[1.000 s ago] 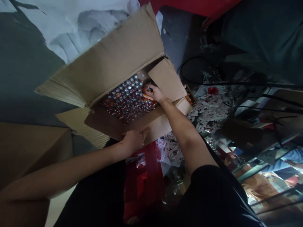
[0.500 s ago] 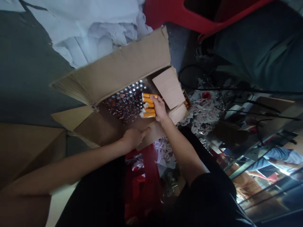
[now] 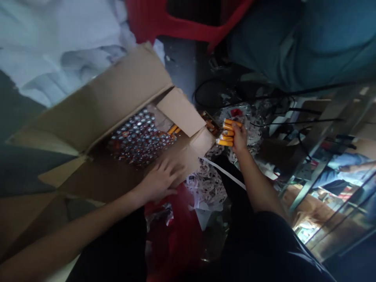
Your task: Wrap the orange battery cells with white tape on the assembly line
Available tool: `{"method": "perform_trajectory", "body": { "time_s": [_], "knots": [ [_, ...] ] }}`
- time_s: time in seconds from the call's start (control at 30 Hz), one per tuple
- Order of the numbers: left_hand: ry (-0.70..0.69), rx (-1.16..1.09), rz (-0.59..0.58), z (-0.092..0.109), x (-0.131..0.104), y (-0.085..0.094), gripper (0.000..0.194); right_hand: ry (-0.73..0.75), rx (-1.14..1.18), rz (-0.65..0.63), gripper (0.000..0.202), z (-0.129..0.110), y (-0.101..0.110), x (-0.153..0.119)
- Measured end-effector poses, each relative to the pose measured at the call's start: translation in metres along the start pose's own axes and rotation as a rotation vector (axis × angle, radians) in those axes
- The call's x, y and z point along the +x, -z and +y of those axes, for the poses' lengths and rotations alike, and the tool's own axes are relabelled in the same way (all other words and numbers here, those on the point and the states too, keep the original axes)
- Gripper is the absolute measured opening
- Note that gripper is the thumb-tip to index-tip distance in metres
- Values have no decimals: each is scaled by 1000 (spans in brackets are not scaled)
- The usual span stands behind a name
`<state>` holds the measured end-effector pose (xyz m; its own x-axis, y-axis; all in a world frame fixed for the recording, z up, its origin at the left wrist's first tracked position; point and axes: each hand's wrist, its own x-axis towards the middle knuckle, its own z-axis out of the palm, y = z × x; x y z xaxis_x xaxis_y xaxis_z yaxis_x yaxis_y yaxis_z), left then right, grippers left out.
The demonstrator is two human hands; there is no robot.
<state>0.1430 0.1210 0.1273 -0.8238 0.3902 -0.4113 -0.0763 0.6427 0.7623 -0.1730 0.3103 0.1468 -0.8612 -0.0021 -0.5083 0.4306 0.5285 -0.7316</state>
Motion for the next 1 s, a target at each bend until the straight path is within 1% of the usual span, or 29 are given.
{"method": "perform_trajectory", "body": {
  "time_s": [0.03,0.07,0.1,0.17,0.23,0.27,0.3,0.37,0.4,0.43,0.47,0.5,0.53,0.57,0.6,0.67,0.73,0.8,0.83,0.9,0.97,1.0],
  "knots": [
    [-59,-6,13,3,3,-2,96,-6,34,45,46,7,5,12],
    [-92,0,18,5,4,-3,96,-14,52,67,46,14,10,21],
    [-107,17,18,8,5,-5,91,-21,61,67,46,21,13,27],
    [-128,61,31,12,5,-3,75,-16,69,56,44,36,20,34],
    [-148,95,85,18,14,8,59,-6,76,44,42,52,26,35],
    [-171,106,118,24,25,16,54,-5,84,45,42,60,29,35],
    [-206,116,145,31,43,26,52,-7,95,50,42,67,32,35],
    [-318,147,150,49,93,45,53,-20,118,67,42,83,37,37],
    [-383,174,110,59,123,53,54,-32,129,77,43,90,40,37],
    [-433,221,42,67,151,59,52,-49,139,87,44,97,43,39],
    [-424,275,-44,73,174,64,47,-67,151,95,45,103,46,40],
    [-384,320,-103,76,191,66,44,-83,159,102,46,109,50,41],
    [-355,350,-139,76,199,68,43,-90,160,103,46,113,53,43],
    [-335,368,-149,74,199,68,43,-82,146,102,46,118,56,44],
    [-333,378,-130,69,190,68,42,-60,118,102,46,121,58,45],
    [-369,389,-43,56,157,66,35,19,-2,89,44,126,55,44],
    [-324,406,96,41,122,64,30,105,-167,48,44,129,40,41],
    [-288,426,214,30,100,61,27,160,-285,-38,44,132,15,38],
    [-285,424,247,27,96,59,26,184,-326,-101,42,133,1,36],
    [-301,386,267,24,96,53,23,258,-430,-230,35,135,-26,33],
    [-320,325,258,24,101,48,21,357,-582,-331,29,137,-42,33],
    [-326,299,249,24,103,46,21,397,-640,-366,30,136,-45,33]
  ]
}}
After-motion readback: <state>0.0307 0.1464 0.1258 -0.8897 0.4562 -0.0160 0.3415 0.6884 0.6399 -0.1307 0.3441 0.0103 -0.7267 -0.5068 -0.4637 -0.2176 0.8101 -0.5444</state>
